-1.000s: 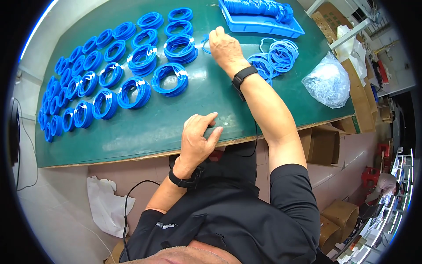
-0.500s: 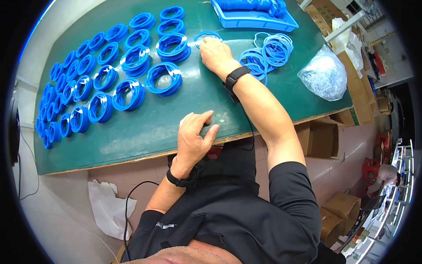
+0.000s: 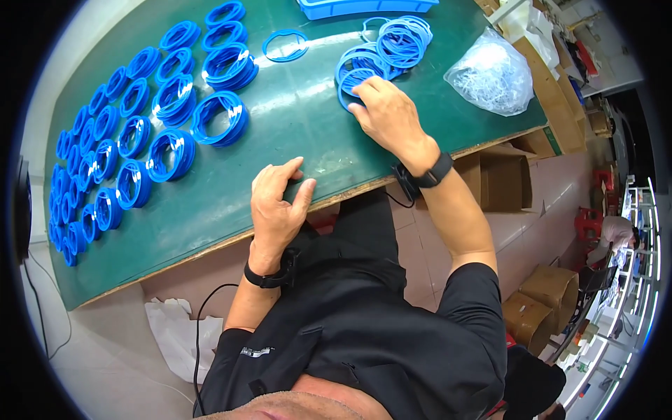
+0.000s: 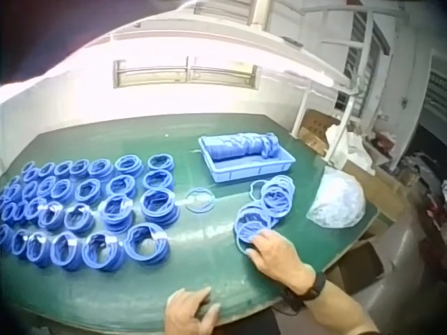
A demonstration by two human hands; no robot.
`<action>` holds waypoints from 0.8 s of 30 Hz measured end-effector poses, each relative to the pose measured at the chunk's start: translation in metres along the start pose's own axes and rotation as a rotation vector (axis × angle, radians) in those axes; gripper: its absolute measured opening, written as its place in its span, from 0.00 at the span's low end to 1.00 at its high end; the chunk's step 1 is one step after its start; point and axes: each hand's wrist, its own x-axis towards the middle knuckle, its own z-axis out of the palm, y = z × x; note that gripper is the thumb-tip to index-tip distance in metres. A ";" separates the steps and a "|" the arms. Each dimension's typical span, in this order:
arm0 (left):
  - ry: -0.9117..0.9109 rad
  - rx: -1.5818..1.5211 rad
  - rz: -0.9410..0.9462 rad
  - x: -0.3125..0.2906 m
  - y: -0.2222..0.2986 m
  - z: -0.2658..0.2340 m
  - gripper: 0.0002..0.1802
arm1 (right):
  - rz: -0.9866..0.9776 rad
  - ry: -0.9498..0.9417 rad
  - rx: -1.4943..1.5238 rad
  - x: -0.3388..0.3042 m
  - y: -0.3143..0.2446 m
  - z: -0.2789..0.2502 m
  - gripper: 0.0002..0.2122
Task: The person picks up a blue ring and a white plastic tie, threads the tie through the ring, and pulls it tight. They then place the tied ring onto a stack of blue rings on the table.
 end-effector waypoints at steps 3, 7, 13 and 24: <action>-0.024 0.048 -0.006 0.000 0.002 0.000 0.23 | 0.089 -0.008 -0.003 -0.022 0.004 -0.007 0.12; -0.029 0.074 -0.014 -0.001 0.003 0.003 0.22 | 0.130 0.069 -0.001 -0.026 0.012 -0.009 0.14; -0.012 0.092 0.006 -0.001 0.002 0.005 0.22 | 0.330 0.139 -0.060 -0.017 0.040 0.004 0.18; -0.009 0.118 0.024 0.001 0.003 0.005 0.22 | 0.499 0.119 0.303 -0.018 0.052 0.012 0.14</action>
